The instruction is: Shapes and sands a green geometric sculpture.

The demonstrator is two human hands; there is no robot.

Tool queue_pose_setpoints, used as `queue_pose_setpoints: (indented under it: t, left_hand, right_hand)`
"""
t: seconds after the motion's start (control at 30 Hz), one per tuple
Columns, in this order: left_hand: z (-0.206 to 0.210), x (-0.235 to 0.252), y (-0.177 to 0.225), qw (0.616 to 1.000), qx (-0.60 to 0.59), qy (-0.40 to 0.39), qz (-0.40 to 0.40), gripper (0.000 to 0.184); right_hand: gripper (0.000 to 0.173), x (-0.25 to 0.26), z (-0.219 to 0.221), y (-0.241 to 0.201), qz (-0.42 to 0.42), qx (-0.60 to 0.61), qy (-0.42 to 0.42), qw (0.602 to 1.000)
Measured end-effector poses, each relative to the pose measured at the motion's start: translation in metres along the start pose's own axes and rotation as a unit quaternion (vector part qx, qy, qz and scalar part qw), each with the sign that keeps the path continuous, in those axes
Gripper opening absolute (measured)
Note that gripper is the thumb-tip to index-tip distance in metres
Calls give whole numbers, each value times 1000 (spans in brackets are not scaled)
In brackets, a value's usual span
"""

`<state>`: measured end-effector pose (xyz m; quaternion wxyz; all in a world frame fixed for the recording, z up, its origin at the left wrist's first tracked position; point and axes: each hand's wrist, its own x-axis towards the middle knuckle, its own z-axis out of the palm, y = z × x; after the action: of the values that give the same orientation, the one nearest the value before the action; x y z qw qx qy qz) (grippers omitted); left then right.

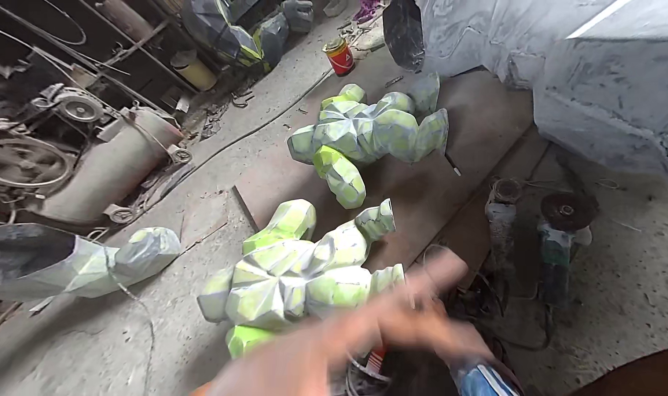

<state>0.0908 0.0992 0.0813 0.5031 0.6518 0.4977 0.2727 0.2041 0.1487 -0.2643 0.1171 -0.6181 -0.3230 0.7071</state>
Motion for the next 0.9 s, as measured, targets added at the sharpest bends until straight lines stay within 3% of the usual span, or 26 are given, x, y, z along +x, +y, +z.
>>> queue_pose_setpoints:
  t: [0.07,0.1,0.17,0.27,0.33,0.4,0.47,0.63,0.77,0.9]
  left_hand:
    - [-66,30,-82,972,145,139,-124,78]
    - [-100,39,-124,933,212,211,-200,73]
    - [-169,40,-201,842,319,287,-326,84]
    - [-247,13,-279,725,433,254,-472,128]
    - [-273,0,-306,680,422,201,-565,147]
    - [-287,-3,-315,687,346,184,-612,150]
    - [-292,-3,-323,716,282,175,-614,138]
    - [-287,-14,-334,720,280,181,-609,143]
    - [-275,-33,-293,714,315,178,-600,152]
    - [-262,-70,-240,693,366,247,-570,154]
  right_hand:
    - [59,2,-1,-3,19,12,-25,999]
    - [60,3,-1,-6,45,32,-35,998]
    - [63,5,0,-12,98,83,-57,990]
    - [65,5,7,-23,143,139,-73,977]
    - [71,3,11,-29,159,163,-87,970]
    - [82,6,15,-35,163,182,-112,963]
    - [90,11,19,-33,172,201,-138,955]
    - [89,21,39,-40,220,218,-144,940]
    - [82,5,44,-41,197,189,-105,956]
    - [75,-10,46,-46,144,183,-97,968]
